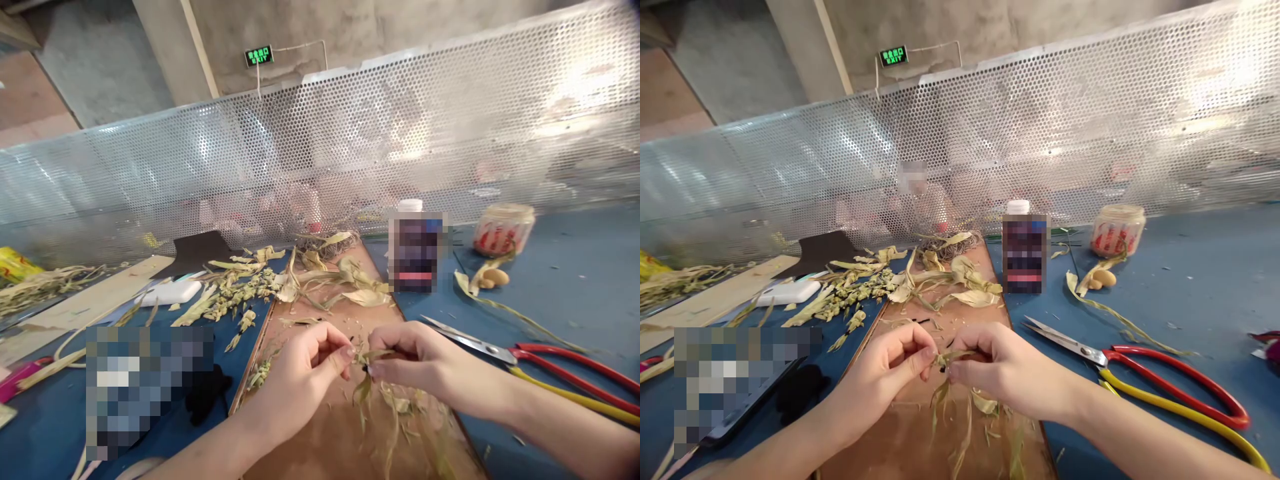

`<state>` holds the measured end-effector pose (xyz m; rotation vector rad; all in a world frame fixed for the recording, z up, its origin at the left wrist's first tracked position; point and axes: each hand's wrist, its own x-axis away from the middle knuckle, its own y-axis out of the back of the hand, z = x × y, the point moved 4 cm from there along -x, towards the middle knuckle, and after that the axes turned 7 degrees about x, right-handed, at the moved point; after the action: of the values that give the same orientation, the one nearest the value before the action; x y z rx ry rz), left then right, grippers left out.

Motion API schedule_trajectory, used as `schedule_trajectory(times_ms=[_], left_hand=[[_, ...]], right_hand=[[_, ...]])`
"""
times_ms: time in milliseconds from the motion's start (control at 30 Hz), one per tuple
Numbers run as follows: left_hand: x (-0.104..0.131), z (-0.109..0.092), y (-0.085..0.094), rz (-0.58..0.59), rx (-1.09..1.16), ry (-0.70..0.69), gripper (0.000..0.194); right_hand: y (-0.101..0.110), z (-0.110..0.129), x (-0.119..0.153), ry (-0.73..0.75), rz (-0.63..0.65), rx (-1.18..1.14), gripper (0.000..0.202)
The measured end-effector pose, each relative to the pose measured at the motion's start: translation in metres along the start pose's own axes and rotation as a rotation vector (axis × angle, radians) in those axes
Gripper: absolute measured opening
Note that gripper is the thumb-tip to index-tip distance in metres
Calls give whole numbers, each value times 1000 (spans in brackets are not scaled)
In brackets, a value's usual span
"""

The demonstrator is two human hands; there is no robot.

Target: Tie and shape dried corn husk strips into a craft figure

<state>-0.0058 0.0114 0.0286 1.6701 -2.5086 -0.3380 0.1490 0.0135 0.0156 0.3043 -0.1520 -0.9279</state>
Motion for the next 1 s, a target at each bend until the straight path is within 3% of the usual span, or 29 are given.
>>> schedule_trajectory(times_ms=[433,1000], left_hand=[[2,-1,0,23,-22,-10,16],[4,-1,-1,15,-42,-13,15]], right_hand=[[3,6,2,8,70,13,17],[2,3,1,-37,15,104,13]])
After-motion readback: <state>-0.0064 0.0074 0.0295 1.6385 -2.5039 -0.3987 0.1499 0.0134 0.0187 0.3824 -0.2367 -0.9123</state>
